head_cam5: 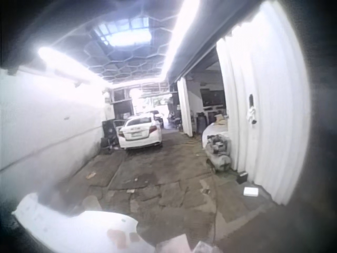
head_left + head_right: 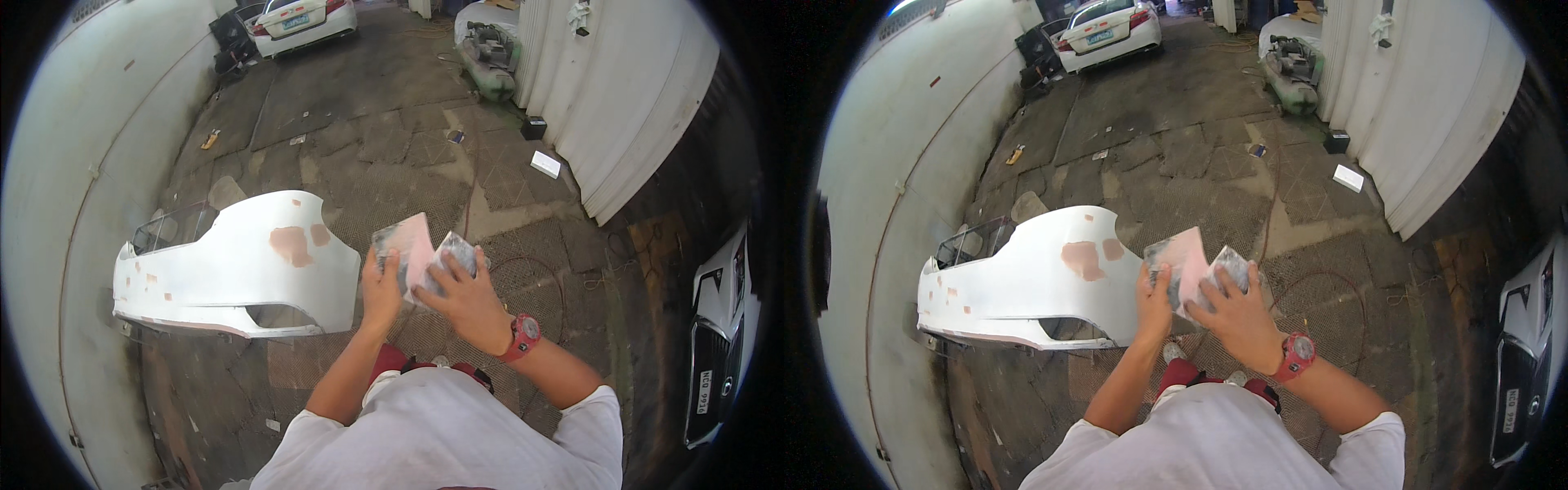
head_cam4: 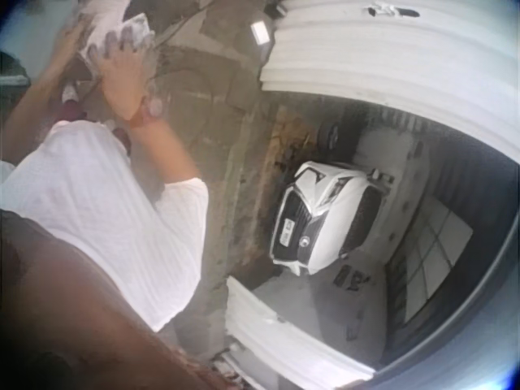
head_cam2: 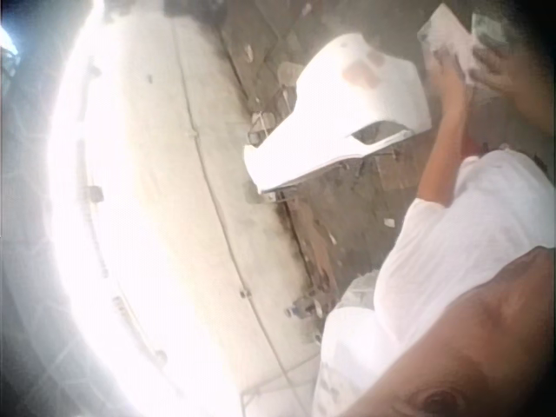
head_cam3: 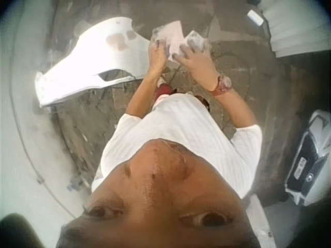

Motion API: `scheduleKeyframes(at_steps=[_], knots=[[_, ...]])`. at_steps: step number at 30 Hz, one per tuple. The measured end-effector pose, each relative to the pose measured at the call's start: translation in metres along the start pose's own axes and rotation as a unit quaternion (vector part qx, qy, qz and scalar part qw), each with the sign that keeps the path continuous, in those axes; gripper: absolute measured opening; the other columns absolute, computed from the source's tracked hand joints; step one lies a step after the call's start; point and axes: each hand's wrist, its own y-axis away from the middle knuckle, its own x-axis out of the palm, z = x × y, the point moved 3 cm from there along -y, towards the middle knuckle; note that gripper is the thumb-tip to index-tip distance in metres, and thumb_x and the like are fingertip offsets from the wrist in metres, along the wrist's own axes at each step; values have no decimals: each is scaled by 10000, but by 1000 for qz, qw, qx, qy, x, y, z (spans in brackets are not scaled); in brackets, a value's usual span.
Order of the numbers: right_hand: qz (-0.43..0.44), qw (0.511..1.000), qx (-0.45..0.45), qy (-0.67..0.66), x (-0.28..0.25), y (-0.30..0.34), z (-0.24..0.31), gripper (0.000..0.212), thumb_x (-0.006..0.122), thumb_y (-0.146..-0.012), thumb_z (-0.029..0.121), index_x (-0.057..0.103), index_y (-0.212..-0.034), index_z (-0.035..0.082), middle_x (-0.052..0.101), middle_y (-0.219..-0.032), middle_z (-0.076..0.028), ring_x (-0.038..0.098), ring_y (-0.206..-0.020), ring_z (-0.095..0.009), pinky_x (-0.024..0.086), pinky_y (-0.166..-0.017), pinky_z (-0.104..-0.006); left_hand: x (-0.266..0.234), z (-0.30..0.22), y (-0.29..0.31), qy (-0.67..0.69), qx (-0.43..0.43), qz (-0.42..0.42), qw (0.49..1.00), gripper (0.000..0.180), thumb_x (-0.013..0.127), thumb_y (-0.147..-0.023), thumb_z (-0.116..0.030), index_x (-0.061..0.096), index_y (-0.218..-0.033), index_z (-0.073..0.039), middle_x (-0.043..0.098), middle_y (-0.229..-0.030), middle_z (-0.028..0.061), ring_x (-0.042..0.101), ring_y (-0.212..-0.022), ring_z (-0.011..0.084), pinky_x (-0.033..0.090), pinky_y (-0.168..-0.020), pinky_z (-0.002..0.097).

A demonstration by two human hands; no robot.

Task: The person sands a white car bumper with sandpaper, focusing on several pink primer patches. They switch between two sandpaper sheets and move around the bumper to reach different areas.

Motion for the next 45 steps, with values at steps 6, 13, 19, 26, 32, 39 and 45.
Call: scheduleKeyframes(at_steps=[6, 13, 19, 26, 32, 39, 45], knots=[[-45, 998, -32, -37, -38, 1, 3, 566, 658, -877, 28, 659, -1396, 253, 509, -1521, -125, 471, -1449, -421, 258, -1188, -778, -19, 9, -15, 233, -69, -67, 968, 407, 578, -1098, -196, 511, -1450, -3, 657, -1306, 153, 670, -1172, 253, 535, -1054, 402], [-35, 978, 124, -167, 32, 4, -37, 656, 590, -864, -85, 539, -1478, 139, 448, -1505, -268, 524, -1362, -501, 480, -1122, -533, 14, -6, 4, 286, -140, 87, 944, 375, 587, -1095, -177, 524, -1428, -17, 654, -1321, 129, 676, -1189, 254, 565, -1028, 410], [-148, 923, 150, -322, 9, -2, -45, 684, 585, -857, -91, 454, -1512, 55, 457, -1456, -306, 529, -1359, -461, 483, -1108, -507, 12, 11, 8, 256, -189, 100, 943, 387, 589, -1090, -168, 511, -1439, -18, 647, -1331, 114, 652, -1225, 243, 538, -1057, 415], [-141, 427, 278, -849, 34, 8, -37, 522, 570, -1020, 0, 470, -1532, 17, 642, -1367, -76, 681, -1200, -237, 510, -1084, -412, -2, 1, -7, 207, -86, -18, 974, 416, 552, -1108, -188, 478, -1479, -15, 612, -1386, 129, 624, -1247, 234, 496, -1093, 393], [-89, 915, 196, -342, -5, 12, -49, 550, 582, -946, -27, 579, -1477, 113, 646, -1372, -127, 636, -1283, -335, 477, -1115, -484, -2, -9, -7, 170, -50, -45, 983, 437, 551, -1119, -228, 501, -1487, 2, 626, -1390, 129, 604, -1259, 223, 471, -1095, 368], [-71, 997, 37, -20, 6, 4, -13, 578, 678, -853, 45, 669, -1400, 233, 592, -1428, -114, 507, -1420, -396, 323, -1176, -713, 8, -15, 7, -71, 39, 58, 995, 461, 553, -1120, -268, 525, -1478, 22, 646, -1359, 137, 598, -1257, 226, 457, -1078, 335], [24, 999, -16, -41, -16, 10, -2, 564, 682, -858, 25, 658, -1381, 234, 546, -1482, -92, 486, -1440, -402, 267, -1197, -765, -16, 19, -6, 204, -15, -158, 966, 422, 548, -1113, -232, 521, -1453, 17, 661, -1310, 151, 649, -1185, 251, 501, -1063, 388]])
